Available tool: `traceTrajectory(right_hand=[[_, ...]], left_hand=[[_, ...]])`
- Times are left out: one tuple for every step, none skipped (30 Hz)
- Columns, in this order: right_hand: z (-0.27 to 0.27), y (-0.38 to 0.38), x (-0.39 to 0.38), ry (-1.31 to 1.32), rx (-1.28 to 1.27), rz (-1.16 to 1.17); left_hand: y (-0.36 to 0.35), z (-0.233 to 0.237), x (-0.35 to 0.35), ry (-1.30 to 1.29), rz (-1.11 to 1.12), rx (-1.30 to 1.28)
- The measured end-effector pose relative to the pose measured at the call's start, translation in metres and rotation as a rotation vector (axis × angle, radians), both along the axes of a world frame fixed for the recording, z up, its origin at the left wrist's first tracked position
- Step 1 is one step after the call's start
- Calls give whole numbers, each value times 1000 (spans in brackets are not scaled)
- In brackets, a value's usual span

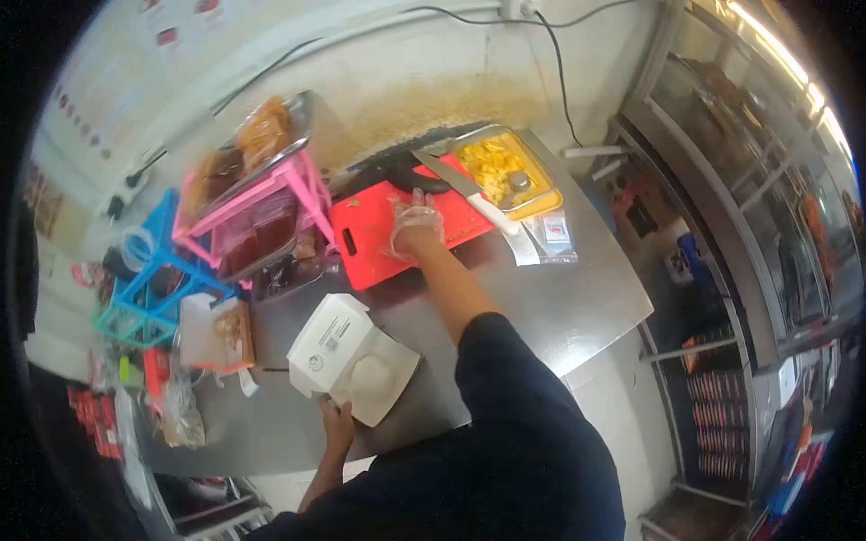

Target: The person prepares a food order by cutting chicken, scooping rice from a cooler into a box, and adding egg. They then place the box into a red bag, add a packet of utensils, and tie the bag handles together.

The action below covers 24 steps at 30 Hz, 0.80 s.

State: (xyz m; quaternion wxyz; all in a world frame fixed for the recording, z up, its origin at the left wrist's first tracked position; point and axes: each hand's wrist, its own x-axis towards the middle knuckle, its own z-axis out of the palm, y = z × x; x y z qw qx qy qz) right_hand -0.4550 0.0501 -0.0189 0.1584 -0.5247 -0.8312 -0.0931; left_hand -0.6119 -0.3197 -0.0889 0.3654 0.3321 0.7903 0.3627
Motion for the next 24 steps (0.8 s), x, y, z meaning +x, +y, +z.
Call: traceTrajectory(right_hand=[[4,0,2,23,-18,4],[2,3,5,46,-35,7],[31,-4,5,31,-228,22],[47,-4,3,16,-420,38],[27,9,-1,10,-423,29],[-6,26,-5,55,-406,51],[-26,36,-6,99,-389,76],[-28,38,-5,94,-392,74],[-24,37,-4,165,-331,78],[-21,36,-1,236,-269,82],[-18,33,3,234,-273,79],[14,18,9,420,-523,75],[41,3,14,604,-770,70],[55,-12,18,696,-872,172],[58,-29,21,787,-975,279],[45,-45,21,876,-901,541],[31,-63,21,959,-817,804],[23,-79,21,756,-839,827],[16,-95,21,552,-852,848],[-9,-104,18,473,-759,974],[-32,-111,17,393,-664,1102],[-33,-119,18,381,-667,1130],[-28,-123,20,154,-583,1024],[-23,-123,25,-62,-489,907]], left_hand=[[-6,-14,-4,-39,7,68],[-8,-30,-10,-87,2,117],[-8,-32,-10,-97,-11,102],[-7,-28,-9,-173,-41,90],[-5,-26,-7,-246,-68,86],[0,-17,-2,-253,-72,85],[7,-2,6,-422,-35,68],[13,9,12,-590,3,49],[19,14,15,-594,4,46],[24,18,17,-612,9,31],[26,20,18,-629,13,16],[27,22,20,-632,11,12],[29,24,21,-546,-13,16],[32,24,24,-462,-34,21],[32,20,24,-467,-30,21],[30,12,21,-430,-32,53],[26,2,18,-393,-32,83],[20,-16,9,-393,-22,84],[13,-41,-3,-285,-60,62],[12,-40,3,-231,-63,52],[12,-38,9,-177,-65,41],[20,-7,23,-298,-2,30],[28,15,36,-420,60,27],[31,19,46,-420,82,41]])
